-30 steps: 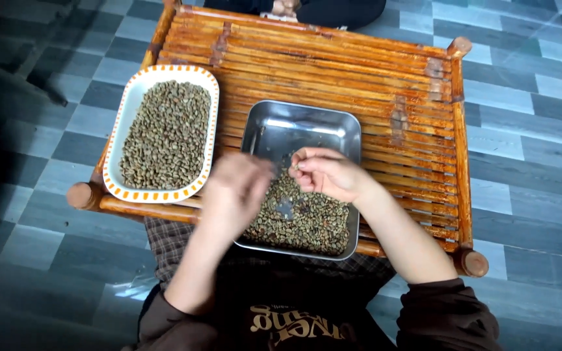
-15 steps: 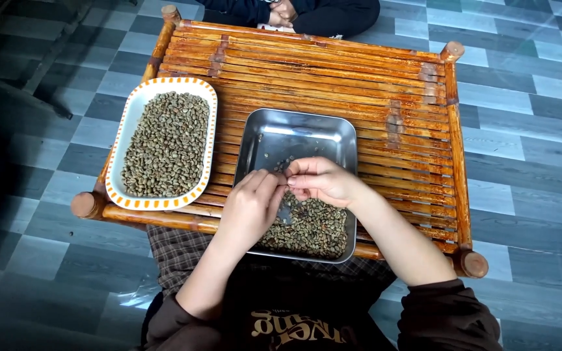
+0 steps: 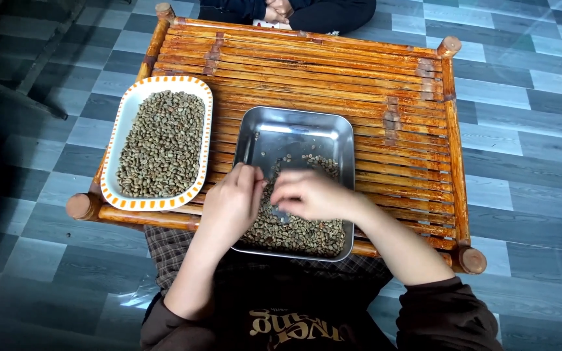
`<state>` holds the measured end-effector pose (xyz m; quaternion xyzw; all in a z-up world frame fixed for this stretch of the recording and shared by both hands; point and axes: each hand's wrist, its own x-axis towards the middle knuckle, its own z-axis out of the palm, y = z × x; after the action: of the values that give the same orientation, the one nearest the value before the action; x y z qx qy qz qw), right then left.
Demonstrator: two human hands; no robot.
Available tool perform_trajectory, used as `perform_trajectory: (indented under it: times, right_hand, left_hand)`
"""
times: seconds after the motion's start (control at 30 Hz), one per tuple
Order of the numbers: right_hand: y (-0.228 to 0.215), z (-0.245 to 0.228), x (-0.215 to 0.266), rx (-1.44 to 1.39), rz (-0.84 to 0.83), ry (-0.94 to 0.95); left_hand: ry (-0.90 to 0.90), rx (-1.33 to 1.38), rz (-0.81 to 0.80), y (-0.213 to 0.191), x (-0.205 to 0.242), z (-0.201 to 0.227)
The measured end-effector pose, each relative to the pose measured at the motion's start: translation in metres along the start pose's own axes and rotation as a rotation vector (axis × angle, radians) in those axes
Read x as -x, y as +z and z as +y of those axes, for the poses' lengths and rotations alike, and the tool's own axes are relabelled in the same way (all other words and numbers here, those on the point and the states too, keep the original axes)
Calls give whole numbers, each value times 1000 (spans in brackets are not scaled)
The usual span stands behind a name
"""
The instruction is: Manually sorting green coffee beans in a metal tray to inspect for quality or remove defects.
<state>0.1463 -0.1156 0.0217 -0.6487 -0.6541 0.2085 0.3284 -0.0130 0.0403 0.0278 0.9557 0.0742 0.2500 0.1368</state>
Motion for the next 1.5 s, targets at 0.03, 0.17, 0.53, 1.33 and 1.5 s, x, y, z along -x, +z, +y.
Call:
perform_trajectory:
  times: [0.03,0.17,0.53,1.33,1.5]
  right_hand:
    - [3,-1,0,-1,0,1]
    - [20,10,2,264,-151,-127]
    - [14,-11,2,483,-254,-121]
    - [-8,21,-3,-610,271,206]
    - [-2,15,-2,-745,237,234]
  left_hand:
    - [0,0,-1,-4,0,3]
    - [-36,-44,-152,-7,4,7]
    - [-12,-29,-232,5,3,5]
    - [-5,55,-13,28,3,13]
    - [63,60,130,32,4,16]
